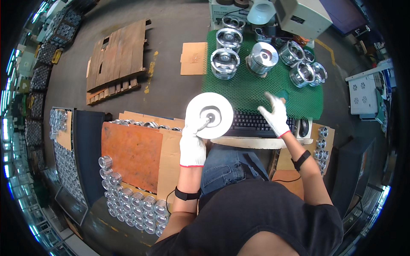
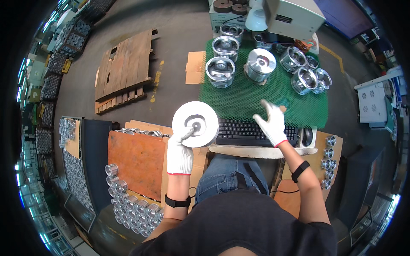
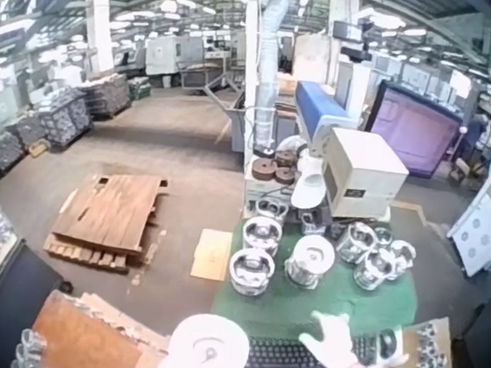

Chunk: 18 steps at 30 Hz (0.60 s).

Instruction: Moving pistons between workstations and scanning them with a laser measurement device.

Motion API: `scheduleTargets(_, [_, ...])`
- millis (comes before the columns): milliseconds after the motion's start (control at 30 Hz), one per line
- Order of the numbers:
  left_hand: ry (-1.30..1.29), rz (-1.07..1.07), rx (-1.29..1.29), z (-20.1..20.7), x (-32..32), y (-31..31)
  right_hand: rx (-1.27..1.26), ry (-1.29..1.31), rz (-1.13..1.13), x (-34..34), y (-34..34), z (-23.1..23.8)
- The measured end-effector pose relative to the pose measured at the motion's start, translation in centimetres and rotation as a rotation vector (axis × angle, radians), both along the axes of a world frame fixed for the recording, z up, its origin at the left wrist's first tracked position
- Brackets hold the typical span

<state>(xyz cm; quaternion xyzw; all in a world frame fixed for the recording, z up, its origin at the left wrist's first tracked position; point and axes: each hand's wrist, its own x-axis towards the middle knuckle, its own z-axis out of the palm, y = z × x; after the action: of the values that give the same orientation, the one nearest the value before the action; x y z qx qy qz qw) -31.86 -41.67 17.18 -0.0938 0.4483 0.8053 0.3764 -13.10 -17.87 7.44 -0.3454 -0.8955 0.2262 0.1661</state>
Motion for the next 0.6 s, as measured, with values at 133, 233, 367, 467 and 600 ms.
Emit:
scheduleTargets(133, [-0.051, -0.059, -0.034, 1.3, 2.5, 1.0, -0.877, 0.151, -0.163, 4.0, -2.8, -1.1])
scheduleTargets(233, [-0.101, -0.101, -0.002, 0.3, 4.6, 1.6, -1.287, 0.162, -0.187, 5.1, -4.4, 1.1])
scheduleTargets(367, [-0.246, -0.14, 0.001, -3.3, 8.0, 1.3, -2.063, 0.583, -0.264, 4.3, -8.0, 3.8])
scheduleTargets(467, [-0.395, -0.256, -0.019, -3.4, 10.2, 0.9, -2.306, 0.594, -0.508, 3.2, -9.1, 6.4])
scheduleTargets(600, [-0.345, -0.421, 0.006, -6.1, 10.7, -1.3, -2.152, 0.51, -0.67, 3.7, -11.0, 6.6])
